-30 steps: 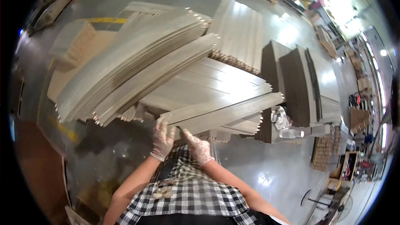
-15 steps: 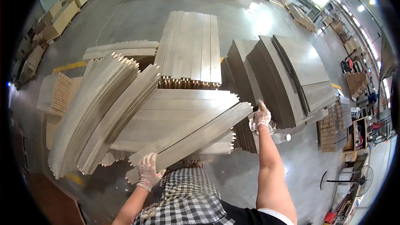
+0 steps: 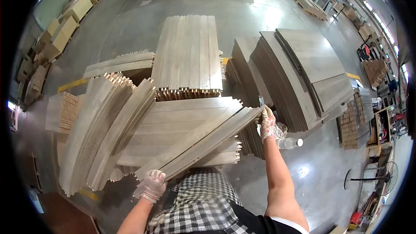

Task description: The person picks up wooden planks from a pile by hand, turns them over to view the surfaces and edges, and places them onto a stack.

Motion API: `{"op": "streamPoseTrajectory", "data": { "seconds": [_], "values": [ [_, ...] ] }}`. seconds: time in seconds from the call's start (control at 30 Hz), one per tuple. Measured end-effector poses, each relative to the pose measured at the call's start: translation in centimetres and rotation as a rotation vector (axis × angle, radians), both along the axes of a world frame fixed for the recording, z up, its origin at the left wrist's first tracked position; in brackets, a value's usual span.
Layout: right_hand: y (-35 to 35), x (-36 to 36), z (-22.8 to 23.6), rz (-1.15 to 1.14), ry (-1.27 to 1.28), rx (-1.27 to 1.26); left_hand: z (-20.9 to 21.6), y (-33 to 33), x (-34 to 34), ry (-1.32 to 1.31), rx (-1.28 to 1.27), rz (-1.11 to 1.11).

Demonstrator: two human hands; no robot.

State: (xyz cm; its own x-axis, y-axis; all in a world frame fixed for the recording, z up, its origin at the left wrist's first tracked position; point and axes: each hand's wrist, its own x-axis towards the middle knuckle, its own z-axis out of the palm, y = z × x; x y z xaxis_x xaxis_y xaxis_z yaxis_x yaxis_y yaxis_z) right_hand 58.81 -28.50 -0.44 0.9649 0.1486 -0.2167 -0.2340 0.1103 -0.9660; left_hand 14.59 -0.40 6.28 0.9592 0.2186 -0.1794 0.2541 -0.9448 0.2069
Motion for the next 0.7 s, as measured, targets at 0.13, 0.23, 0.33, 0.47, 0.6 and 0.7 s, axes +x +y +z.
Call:
{"op": "streamPoseTrajectory", "data": {
  "seconds": [0.13, 0.23, 0.33, 0.47, 0.6, 0.7],
  "values": [
    [-3.6, 0.1, -4.5, -0.099, -0.136, -0.319, -1.2, -2.6, 1.7, -0.264, -0.048, 0.071],
    [-2.0, -1.5, -3.9, -0.091, -0.129, -0.388, -2.5, -2.5, 1.3, -0.158, -0.076, 0.126],
    [-2.0, -2.4, -2.6, -0.176, -0.215, -0.682, -3.7, -2.5, 0.9, -0.185, -0.065, 0.166],
    [-1.2, -7.0, -1.2, 0.033, -0.738, -0.731, -3.4, -3.1, 1.0, -0.229, -0.049, 0.168],
    [0.7, -13.2, 0.4, 0.414, -0.837, -0.759, -3.8, -2.9, 1.0, -0.221, -0.022, 0.137],
    [0.0, -7.0, 1.3, 0.230, -0.799, -1.149, -4.1, -2.8, 0.8, -0.216, -0.021, 0.159]
  ]
}}
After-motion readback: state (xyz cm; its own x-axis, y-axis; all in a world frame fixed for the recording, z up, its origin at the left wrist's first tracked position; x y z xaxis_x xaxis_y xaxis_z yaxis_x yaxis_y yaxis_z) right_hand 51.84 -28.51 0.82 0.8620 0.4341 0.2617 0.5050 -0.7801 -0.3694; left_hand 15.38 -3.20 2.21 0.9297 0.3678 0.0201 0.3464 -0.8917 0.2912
